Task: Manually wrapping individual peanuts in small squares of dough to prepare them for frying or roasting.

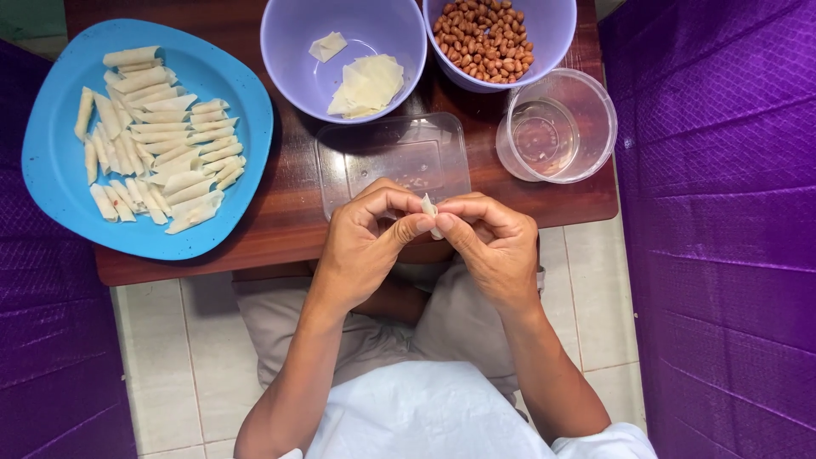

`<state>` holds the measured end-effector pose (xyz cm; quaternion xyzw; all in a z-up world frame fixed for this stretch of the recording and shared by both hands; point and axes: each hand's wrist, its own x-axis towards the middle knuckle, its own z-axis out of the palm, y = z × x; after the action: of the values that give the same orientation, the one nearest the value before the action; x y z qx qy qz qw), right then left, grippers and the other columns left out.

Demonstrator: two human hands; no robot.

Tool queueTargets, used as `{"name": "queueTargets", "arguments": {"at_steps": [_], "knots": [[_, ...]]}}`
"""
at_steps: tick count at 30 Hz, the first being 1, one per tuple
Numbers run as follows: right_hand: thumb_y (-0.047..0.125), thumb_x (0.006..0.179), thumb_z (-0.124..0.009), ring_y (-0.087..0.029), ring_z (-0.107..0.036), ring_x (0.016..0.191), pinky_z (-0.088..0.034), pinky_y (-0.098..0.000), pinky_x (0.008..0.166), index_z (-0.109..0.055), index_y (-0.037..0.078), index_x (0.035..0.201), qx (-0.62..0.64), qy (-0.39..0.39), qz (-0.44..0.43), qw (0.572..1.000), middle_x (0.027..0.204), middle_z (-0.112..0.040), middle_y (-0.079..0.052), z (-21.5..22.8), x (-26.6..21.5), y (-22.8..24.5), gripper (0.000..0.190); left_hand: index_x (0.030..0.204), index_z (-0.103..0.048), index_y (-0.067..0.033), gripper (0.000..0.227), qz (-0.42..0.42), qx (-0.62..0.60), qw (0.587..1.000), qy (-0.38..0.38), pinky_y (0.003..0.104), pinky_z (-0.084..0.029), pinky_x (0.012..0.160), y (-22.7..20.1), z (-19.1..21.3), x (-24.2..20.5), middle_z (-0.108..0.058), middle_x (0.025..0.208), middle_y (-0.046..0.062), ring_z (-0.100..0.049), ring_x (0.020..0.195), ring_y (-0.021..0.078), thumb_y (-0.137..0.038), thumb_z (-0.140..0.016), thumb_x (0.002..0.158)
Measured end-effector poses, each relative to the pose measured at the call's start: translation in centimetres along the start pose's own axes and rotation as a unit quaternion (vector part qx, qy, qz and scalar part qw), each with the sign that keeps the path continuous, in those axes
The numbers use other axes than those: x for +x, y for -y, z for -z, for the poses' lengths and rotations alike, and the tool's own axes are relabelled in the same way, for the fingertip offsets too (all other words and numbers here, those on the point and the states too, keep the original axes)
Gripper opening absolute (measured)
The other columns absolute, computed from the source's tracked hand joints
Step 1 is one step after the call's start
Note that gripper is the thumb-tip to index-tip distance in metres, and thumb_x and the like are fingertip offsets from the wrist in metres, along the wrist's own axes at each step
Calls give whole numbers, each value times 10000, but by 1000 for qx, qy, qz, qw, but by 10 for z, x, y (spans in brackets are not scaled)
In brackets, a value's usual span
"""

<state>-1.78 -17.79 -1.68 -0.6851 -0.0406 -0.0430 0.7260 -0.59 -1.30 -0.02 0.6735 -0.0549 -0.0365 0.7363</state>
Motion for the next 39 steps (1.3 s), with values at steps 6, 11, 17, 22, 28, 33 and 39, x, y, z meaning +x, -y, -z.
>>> {"name": "queueTargets", "arguments": {"at_steps": [6,11,17,22,28,33,39], "knots": [[72,976,-715,-81,-585,756,-557,-266,686,-733,-25,992,-10,-22,-1,1000,870,-730,-115,-6,-2,-5,101,944,-769,-49,130,-3,5,1000,11,242,-545,757,4,3,0,-670,851,38,-594,822,77,-163,-803,892],[29,989,-684,-147,-654,763,-579,-311,716,-726,-35,985,-63,-15,74,995,846,-732,-134,-8,-2,2,76,950,-761,-46,132,-3,7,1000,-7,231,-550,736,1,1,0,-657,841,37,-594,799,77,-149,-812,884],[-7,956,-705,-172,-684,802,-583,-315,736,-750,-54,985,-59,11,111,992,867,-746,-158,-13,-2,9,71,982,-742,-48,171,3,-26,999,-28,218,-550,738,6,2,-3,-629,830,17,-587,791,61,-148,-826,871],[-38,919,-736,-206,-699,906,-575,-336,800,-752,-73,1000,33,96,13,995,974,-747,-209,-16,-5,-9,90,969,-765,-48,173,-48,-12,998,-31,226,-551,737,10,29,-16,-642,861,45,-619,812,95,-136,-844,841],[-47,919,-713,-169,-675,852,-564,-287,765,-730,-75,996,173,166,-145,960,975,-729,-203,-64,-2,-8,84,971,-751,-45,192,-52,-81,993,-67,234,-543,759,20,70,-46,-638,864,49,-610,786,82,-103,-860,824],[-5,910,-747,-170,-690,772,-566,-260,701,-748,-106,1040,138,179,-259,939,902,-724,-172,-104,-4,-3,165,956,-716,-23,140,-74,-87,988,-100,257,-568,733,22,106,-66,-636,871,72,-667,772,116,-92,-811,879],[3,897,-756,-187,-702,785,-599,-299,736,-751,-92,1036,143,234,-266,924,925,-709,-162,-136,-3,-10,169,926,-685,-8,162,-107,-144,977,-113,288,-557,716,20,131,-81,-601,864,87,-623,759,126,-86,-816,871]]}}
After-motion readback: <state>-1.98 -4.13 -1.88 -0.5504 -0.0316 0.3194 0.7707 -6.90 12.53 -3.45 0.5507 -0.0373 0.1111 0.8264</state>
